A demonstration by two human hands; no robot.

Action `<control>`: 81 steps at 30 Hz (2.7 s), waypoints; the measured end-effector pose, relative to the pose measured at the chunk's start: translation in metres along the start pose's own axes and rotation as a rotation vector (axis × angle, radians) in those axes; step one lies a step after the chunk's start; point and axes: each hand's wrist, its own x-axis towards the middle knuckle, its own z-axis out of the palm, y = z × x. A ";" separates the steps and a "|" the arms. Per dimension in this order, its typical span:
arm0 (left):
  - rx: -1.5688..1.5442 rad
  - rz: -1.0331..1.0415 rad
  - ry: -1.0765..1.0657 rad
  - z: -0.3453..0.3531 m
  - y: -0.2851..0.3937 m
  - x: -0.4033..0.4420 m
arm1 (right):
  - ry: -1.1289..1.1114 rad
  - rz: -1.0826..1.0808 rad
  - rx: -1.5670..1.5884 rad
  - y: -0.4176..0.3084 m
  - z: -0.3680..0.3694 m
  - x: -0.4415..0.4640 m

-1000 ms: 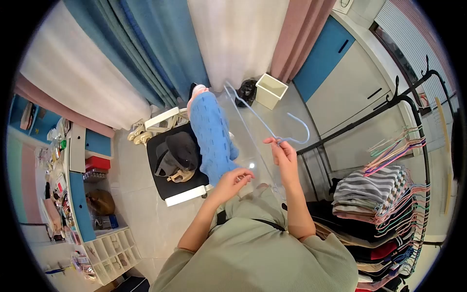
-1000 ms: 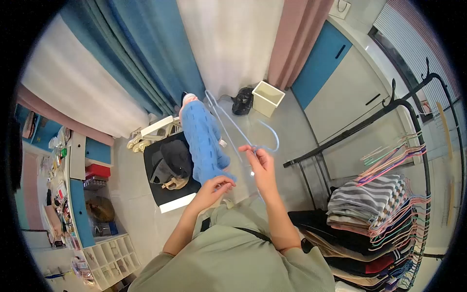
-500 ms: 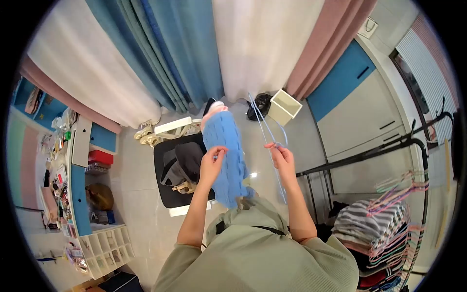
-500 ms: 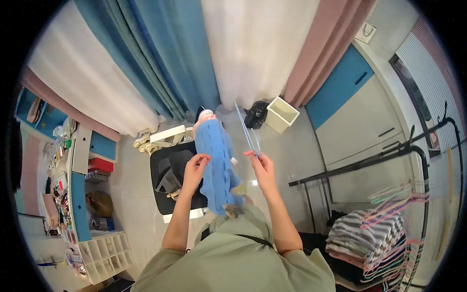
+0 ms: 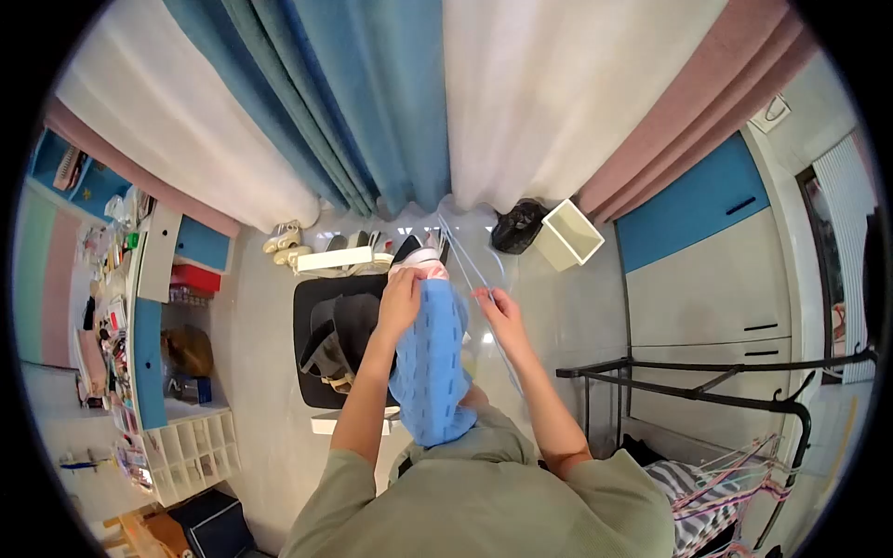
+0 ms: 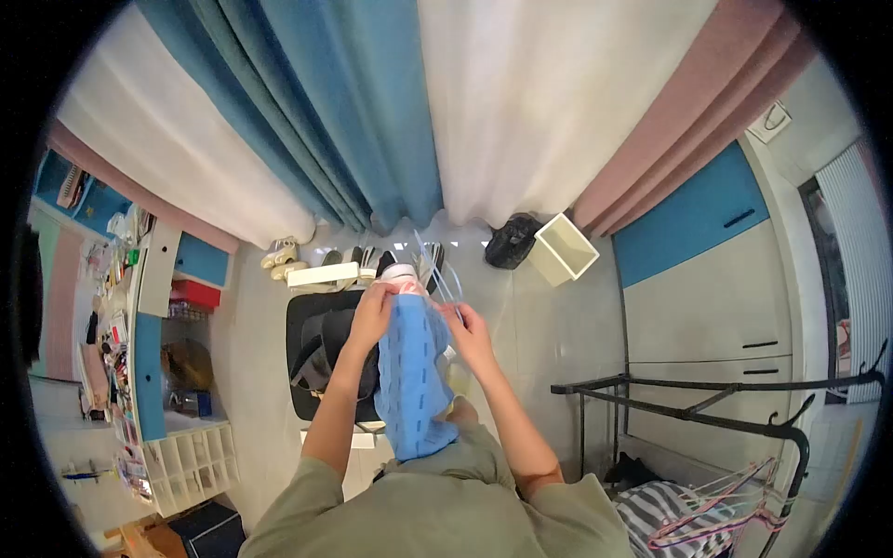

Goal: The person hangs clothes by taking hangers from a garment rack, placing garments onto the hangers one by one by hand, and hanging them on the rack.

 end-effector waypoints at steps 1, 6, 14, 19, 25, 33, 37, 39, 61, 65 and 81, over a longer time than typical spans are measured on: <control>0.008 -0.046 -0.056 -0.003 0.001 0.001 | -0.006 -0.005 -0.021 0.003 0.002 0.007; 0.060 -0.251 -0.283 -0.010 -0.003 0.008 | -0.005 -0.084 -0.181 0.027 0.013 0.031; -0.045 -0.145 -0.510 -0.037 0.012 -0.010 | -0.148 -0.230 -0.054 0.065 0.031 0.049; -0.348 -0.139 -0.640 -0.054 0.052 -0.010 | -0.231 -0.103 -0.073 0.043 0.026 0.045; -0.806 -0.197 -0.772 -0.089 0.085 -0.002 | -0.399 -0.050 0.002 0.019 0.013 0.021; -0.789 -0.104 -0.294 -0.123 0.111 0.010 | -0.356 -0.156 -0.161 -0.027 -0.016 0.001; -0.414 0.032 -0.132 -0.144 0.129 0.022 | -0.049 -0.387 -0.220 -0.063 -0.005 0.005; -0.284 0.260 0.146 -0.157 0.146 0.029 | 0.147 -0.524 -0.141 -0.089 0.008 0.000; -0.334 -0.212 -0.630 -0.092 0.039 -0.154 | -0.020 0.063 0.193 0.058 -0.007 -0.129; -0.661 -0.311 -0.432 -0.137 0.087 -0.118 | 0.002 -0.173 -0.022 0.045 0.002 -0.123; -1.296 -0.182 0.471 -0.205 0.049 -0.064 | 0.595 -0.349 0.228 0.037 -0.022 -0.136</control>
